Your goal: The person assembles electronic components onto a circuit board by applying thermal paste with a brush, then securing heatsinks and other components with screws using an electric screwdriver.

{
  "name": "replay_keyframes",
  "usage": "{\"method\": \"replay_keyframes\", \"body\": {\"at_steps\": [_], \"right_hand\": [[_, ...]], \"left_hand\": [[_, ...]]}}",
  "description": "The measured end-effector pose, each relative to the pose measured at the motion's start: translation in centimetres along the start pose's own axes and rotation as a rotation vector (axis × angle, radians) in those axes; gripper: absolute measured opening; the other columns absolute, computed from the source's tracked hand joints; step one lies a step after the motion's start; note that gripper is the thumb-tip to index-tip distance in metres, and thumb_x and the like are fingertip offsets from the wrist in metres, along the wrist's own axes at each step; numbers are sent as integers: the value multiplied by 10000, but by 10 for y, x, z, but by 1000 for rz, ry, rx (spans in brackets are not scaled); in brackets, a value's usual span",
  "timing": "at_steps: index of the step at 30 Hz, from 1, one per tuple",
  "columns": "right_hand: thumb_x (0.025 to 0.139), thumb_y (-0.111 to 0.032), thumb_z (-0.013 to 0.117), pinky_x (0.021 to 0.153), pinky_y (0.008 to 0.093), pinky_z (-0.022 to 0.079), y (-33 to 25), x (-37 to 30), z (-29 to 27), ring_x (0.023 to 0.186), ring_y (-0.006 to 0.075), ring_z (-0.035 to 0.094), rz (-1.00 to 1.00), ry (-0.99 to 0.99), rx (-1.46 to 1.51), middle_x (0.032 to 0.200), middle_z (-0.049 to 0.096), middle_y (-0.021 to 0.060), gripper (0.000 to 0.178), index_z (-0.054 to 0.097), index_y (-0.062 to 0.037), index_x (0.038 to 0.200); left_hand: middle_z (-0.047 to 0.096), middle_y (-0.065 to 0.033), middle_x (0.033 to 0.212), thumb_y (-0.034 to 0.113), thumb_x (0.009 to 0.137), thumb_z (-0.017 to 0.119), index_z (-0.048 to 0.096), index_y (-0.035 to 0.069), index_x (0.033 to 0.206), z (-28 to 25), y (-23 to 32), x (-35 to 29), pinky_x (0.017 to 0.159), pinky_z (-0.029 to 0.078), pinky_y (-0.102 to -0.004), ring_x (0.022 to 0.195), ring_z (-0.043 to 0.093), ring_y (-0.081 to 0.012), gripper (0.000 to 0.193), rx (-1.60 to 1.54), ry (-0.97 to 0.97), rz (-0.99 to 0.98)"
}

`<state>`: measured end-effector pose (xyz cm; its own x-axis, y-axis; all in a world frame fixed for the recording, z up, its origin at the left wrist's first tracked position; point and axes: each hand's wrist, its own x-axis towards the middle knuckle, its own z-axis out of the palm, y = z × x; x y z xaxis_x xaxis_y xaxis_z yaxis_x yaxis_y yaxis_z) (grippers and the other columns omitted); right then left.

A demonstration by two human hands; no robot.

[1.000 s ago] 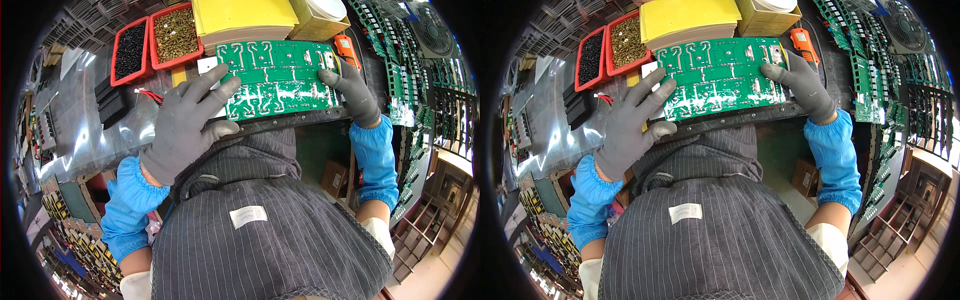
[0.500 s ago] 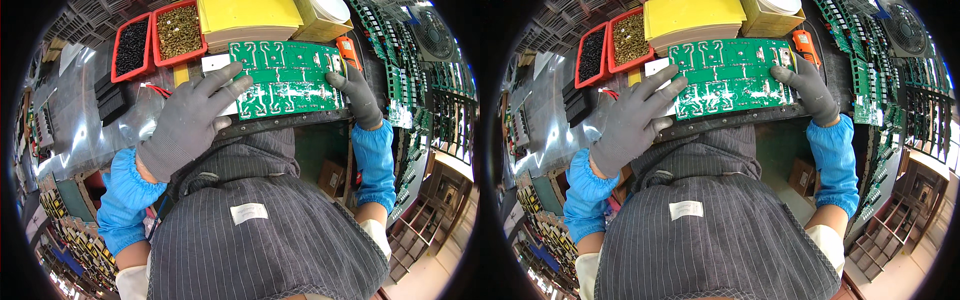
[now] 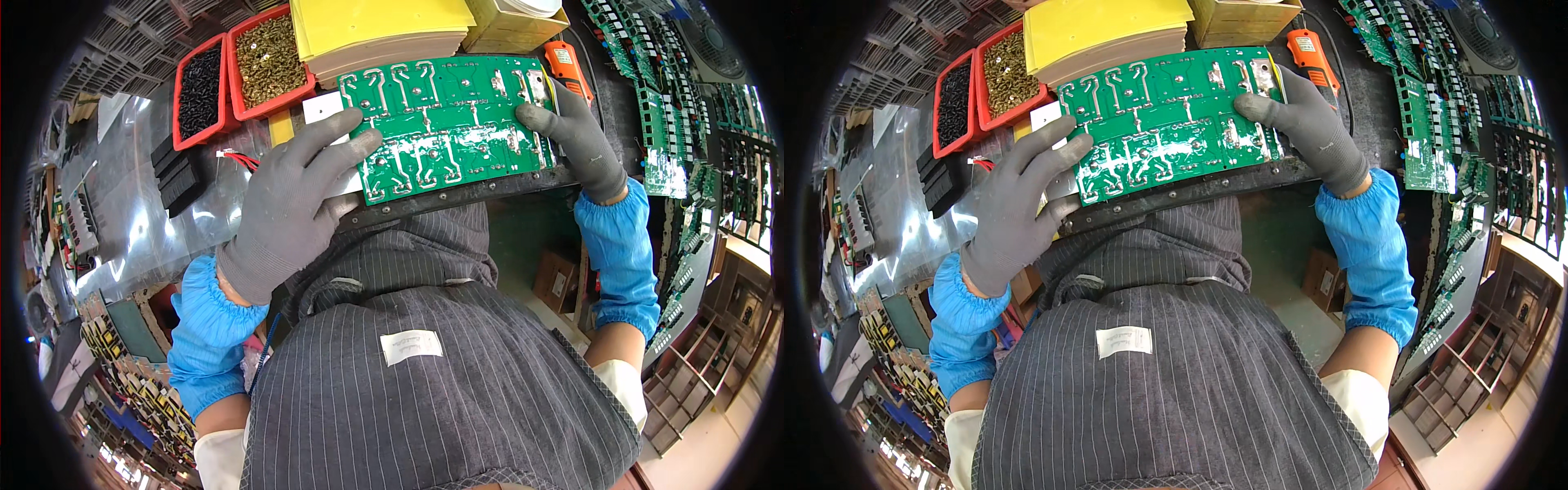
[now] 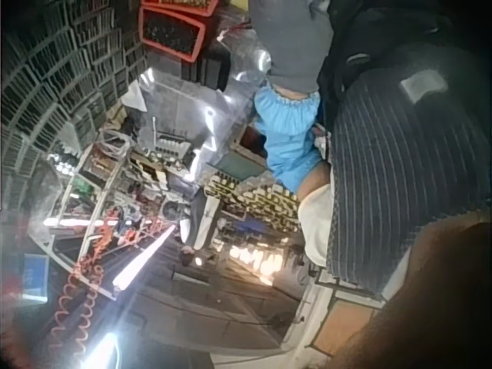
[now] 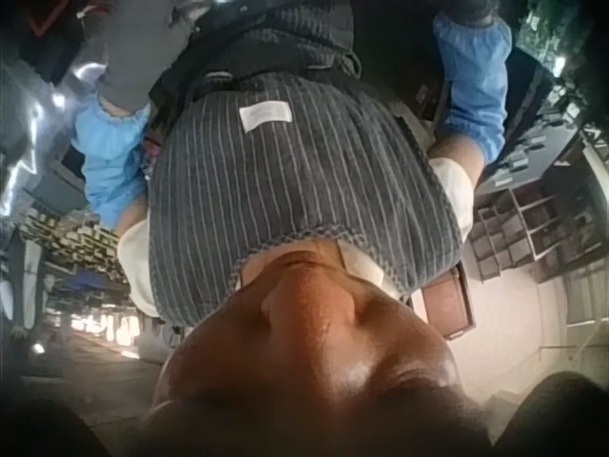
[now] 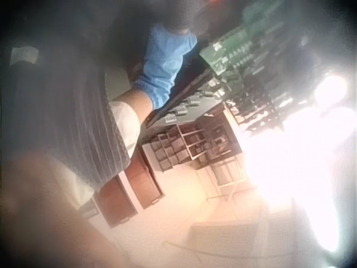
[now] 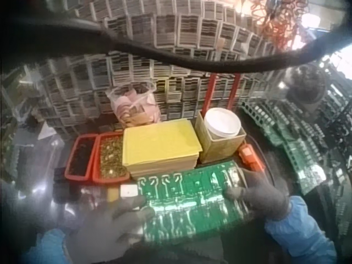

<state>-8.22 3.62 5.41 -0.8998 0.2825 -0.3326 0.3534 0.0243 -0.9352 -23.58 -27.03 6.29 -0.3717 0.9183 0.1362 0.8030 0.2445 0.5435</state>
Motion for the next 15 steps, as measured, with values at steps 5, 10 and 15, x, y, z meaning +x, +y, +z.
{"method": "replay_keyframes", "body": {"at_steps": [5, 10, 15], "right_hand": [[911, -305, 721, 871, 272, 525, 1, -1, 2, 951, 105, 655, -22, 12, -15, 1107, 686, 62, 549, 541, 19, 1317], [912, -303, 721, 861, 269, 531, 6, 0, 3, 939, 103, 657, -31, 7, 6, 1102, 686, 60, 528, 552, 19, 1295], [915, -297, 714, 853, 264, 532, 12, 4, -2, 928, 95, 659, -54, -10, -23, 1078, 694, 58, 492, 575, 21, 1262]], "left_hand": [[542, -83, 1377, -20, 635, 792, 589, 156, 1312, 1, 0, 2, 958, 522, -417, 1198, 572, -339, 728, 3, -23, -12], [575, -90, 1325, 1, 670, 793, 605, 166, 1259, 2, 2, 4, 802, 549, -446, 1053, 631, -363, 640, 21, 39, 5], [569, -87, 1338, 4, 658, 800, 591, 170, 1283, 3, 2, 3, 826, 539, -449, 1061, 628, -362, 680, 25, 46, 22]]}}
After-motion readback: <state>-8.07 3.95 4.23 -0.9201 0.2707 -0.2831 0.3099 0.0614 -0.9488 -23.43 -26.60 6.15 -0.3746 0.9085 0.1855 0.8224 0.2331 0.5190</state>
